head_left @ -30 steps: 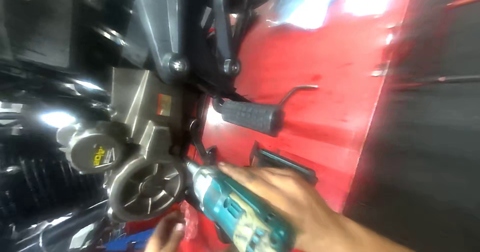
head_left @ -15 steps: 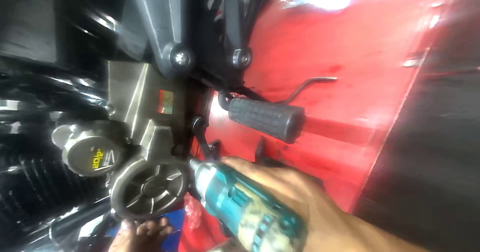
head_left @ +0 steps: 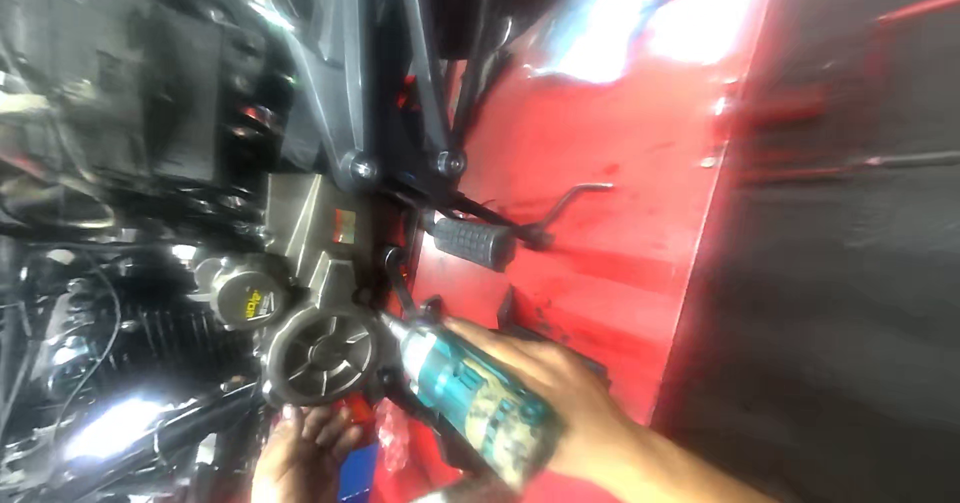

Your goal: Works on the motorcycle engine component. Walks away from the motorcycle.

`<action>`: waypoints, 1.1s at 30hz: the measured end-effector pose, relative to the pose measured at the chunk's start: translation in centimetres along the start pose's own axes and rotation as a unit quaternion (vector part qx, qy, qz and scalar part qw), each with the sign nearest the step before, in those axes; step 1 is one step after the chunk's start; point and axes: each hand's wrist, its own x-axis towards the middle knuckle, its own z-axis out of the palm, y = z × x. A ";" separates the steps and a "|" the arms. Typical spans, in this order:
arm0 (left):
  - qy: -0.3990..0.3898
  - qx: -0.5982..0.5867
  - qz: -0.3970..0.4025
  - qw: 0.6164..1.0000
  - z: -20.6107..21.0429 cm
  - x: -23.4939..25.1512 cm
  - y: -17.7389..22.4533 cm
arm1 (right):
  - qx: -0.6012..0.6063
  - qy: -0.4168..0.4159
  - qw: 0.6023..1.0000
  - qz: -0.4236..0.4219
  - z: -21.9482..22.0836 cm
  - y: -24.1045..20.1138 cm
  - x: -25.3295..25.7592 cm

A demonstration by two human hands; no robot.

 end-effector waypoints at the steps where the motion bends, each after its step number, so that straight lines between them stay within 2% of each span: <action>1: -0.003 -0.002 0.005 1.000 -0.2 0.2 -0.1 | -0.008 0.011 1.000 -0.008 -0.5 -0.4 -0.8; 4: -0.007 0.009 0.050 0.999 -0.4 0.3 -0.4 | -0.030 0.047 0.998 0.038 -3.9 -4.0 -3.9; 7: -0.056 -0.026 0.058 0.996 -1.4 1.0 -0.9 | -0.044 0.145 0.982 0.111 -6.9 -7.1 -5.3; 8: -0.068 -0.052 0.040 0.996 -1.5 1.0 -1.1 | 0.006 0.177 0.977 0.117 -7.6 -6.4 -5.8; 10: -0.044 -0.086 0.005 0.995 0.4 0.4 -1.0 | 0.144 0.214 0.951 0.170 -10.0 -5.6 -4.3; 11: -0.016 -0.089 -0.007 0.996 2.1 0.1 -0.7 | 0.157 0.202 0.946 0.197 -11.7 -4.9 -3.0; 14: 0.075 -0.102 -0.032 0.991 2.8 1.1 -0.7 | 0.103 0.115 0.977 0.147 -15.8 -2.5 -1.8; 17: 0.136 -0.101 -0.039 0.985 3.4 1.5 -0.6 | -0.046 0.023 0.994 0.100 -19.1 -2.8 0.5; 20: 0.151 -0.083 -0.033 0.984 3.6 0.7 -0.3 | -0.079 -0.038 0.984 0.157 -21.5 -3.9 3.1; 23: 0.119 -0.064 -0.044 0.990 2.8 -1.0 -0.9 | 0.010 -0.016 0.969 0.246 -22.5 0.3 3.2; 25: 0.079 -0.095 -0.039 0.992 2.6 -2.8 -2.4 | -0.011 0.043 0.960 0.278 -22.0 3.9 3.8; 27: 0.042 -0.170 -0.033 0.984 2.4 -5.0 -4.9 | -0.075 0.181 0.953 0.231 -20.0 7.0 7.5; 28: 0.025 -0.195 -0.030 0.980 2.4 -6.0 -6.3 | -0.101 0.224 0.945 0.216 -19.2 8.7 9.6; 33: -0.046 -0.273 -0.024 0.961 2.4 -9.9 -11.9 | -0.187 0.259 0.933 0.162 -17.0 16.5 17.0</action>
